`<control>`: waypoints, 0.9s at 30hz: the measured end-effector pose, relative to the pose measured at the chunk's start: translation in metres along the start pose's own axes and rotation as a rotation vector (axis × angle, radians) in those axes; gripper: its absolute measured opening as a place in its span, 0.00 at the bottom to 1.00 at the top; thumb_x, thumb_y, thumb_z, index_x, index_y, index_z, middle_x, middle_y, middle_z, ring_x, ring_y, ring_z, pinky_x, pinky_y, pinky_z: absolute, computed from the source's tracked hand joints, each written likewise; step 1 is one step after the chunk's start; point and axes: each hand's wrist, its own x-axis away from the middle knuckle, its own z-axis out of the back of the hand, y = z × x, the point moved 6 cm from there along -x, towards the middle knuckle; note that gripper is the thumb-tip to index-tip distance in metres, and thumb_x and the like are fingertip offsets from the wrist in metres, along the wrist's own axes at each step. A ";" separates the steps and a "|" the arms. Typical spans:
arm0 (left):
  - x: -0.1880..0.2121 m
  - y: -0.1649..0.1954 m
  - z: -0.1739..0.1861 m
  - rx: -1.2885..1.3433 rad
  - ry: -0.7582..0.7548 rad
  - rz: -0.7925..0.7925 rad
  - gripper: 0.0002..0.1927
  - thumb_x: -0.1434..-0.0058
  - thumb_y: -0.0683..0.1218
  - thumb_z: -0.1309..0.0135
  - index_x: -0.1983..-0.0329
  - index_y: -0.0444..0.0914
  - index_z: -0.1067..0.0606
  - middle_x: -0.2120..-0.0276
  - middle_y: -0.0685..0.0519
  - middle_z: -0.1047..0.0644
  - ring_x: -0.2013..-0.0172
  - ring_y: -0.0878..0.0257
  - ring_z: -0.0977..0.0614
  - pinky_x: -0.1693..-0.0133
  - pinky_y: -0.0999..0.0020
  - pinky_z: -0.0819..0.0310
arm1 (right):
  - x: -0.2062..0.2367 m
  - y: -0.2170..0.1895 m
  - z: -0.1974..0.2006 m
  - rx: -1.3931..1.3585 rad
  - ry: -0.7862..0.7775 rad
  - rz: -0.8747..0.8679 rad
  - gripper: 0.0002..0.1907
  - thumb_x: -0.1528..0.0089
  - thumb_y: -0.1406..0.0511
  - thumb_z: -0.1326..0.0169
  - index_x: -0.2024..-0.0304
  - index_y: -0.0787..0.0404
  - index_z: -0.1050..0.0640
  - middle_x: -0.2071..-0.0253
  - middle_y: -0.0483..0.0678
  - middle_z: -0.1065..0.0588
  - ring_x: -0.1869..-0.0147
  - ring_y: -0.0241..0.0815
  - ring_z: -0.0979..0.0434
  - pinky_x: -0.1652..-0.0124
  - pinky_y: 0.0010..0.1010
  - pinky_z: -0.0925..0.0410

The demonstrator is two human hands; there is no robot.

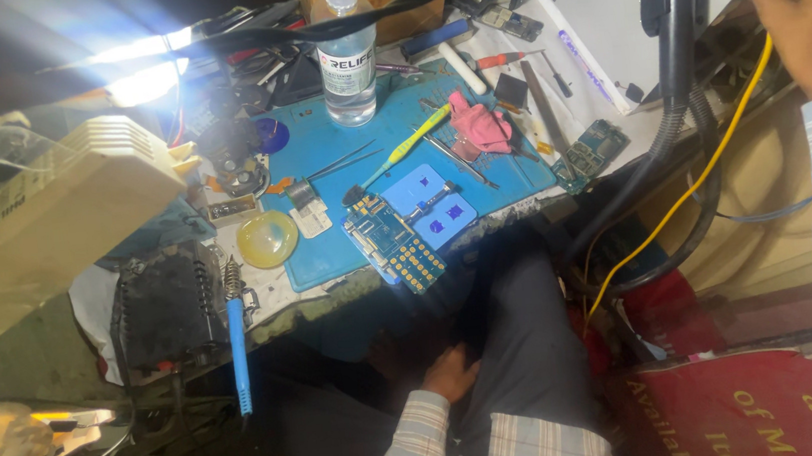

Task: The person works on a phone motherboard clamped in a holder at a repair bench. They use tweezers and a soldering iron on the board, then heat it with a hot air gun, reposition the board, and finally pour liquid from a bottle onto it for cleaning.

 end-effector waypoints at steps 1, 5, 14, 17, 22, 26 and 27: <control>0.000 0.001 0.001 0.001 0.005 -0.002 0.30 0.35 0.61 0.49 0.37 0.37 0.32 0.41 0.39 0.27 0.39 0.43 0.28 0.40 0.52 0.33 | 0.000 0.001 -0.002 -0.023 -0.008 -0.020 0.08 0.29 0.72 0.42 0.50 0.70 0.24 0.53 0.54 0.26 0.50 0.43 0.25 0.46 0.32 0.30; 0.002 0.000 0.003 0.010 -0.026 0.042 0.32 0.34 0.62 0.48 0.35 0.37 0.33 0.39 0.40 0.29 0.37 0.43 0.30 0.39 0.52 0.36 | -0.005 0.015 -0.008 -0.224 0.023 -0.116 0.07 0.27 0.73 0.45 0.47 0.70 0.24 0.50 0.51 0.27 0.47 0.41 0.28 0.45 0.30 0.33; -0.001 0.003 0.000 0.003 -0.014 0.013 0.32 0.35 0.61 0.49 0.35 0.37 0.33 0.40 0.39 0.29 0.38 0.42 0.29 0.39 0.52 0.34 | -0.005 0.021 -0.002 -0.249 0.046 -0.109 0.07 0.28 0.74 0.48 0.48 0.70 0.24 0.49 0.53 0.27 0.44 0.43 0.27 0.41 0.33 0.33; 0.000 0.002 0.002 -0.006 0.010 -0.001 0.32 0.34 0.61 0.48 0.35 0.36 0.33 0.40 0.38 0.29 0.38 0.42 0.29 0.39 0.52 0.35 | -0.003 0.019 -0.002 -0.221 0.056 -0.061 0.08 0.28 0.75 0.49 0.46 0.72 0.24 0.49 0.54 0.27 0.43 0.45 0.27 0.39 0.34 0.33; 0.002 0.002 0.003 -0.014 -0.021 0.028 0.31 0.35 0.61 0.49 0.37 0.37 0.31 0.40 0.39 0.28 0.38 0.43 0.28 0.39 0.52 0.34 | 0.002 0.009 0.001 -0.228 0.089 0.037 0.08 0.28 0.77 0.50 0.46 0.74 0.25 0.45 0.57 0.26 0.41 0.47 0.26 0.37 0.35 0.33; 0.001 0.004 0.004 0.003 0.031 -0.018 0.33 0.35 0.60 0.47 0.35 0.36 0.33 0.39 0.39 0.29 0.38 0.43 0.29 0.39 0.51 0.35 | -0.001 0.008 0.001 -0.175 0.096 -0.082 0.06 0.29 0.74 0.45 0.50 0.71 0.23 0.48 0.55 0.24 0.44 0.45 0.25 0.46 0.34 0.32; 0.001 0.003 0.002 0.000 0.012 -0.004 0.33 0.35 0.61 0.48 0.35 0.36 0.33 0.39 0.39 0.29 0.37 0.43 0.29 0.39 0.52 0.35 | -0.003 0.009 -0.001 -0.178 0.092 -0.138 0.06 0.28 0.73 0.44 0.50 0.70 0.22 0.49 0.53 0.24 0.46 0.43 0.26 0.48 0.33 0.32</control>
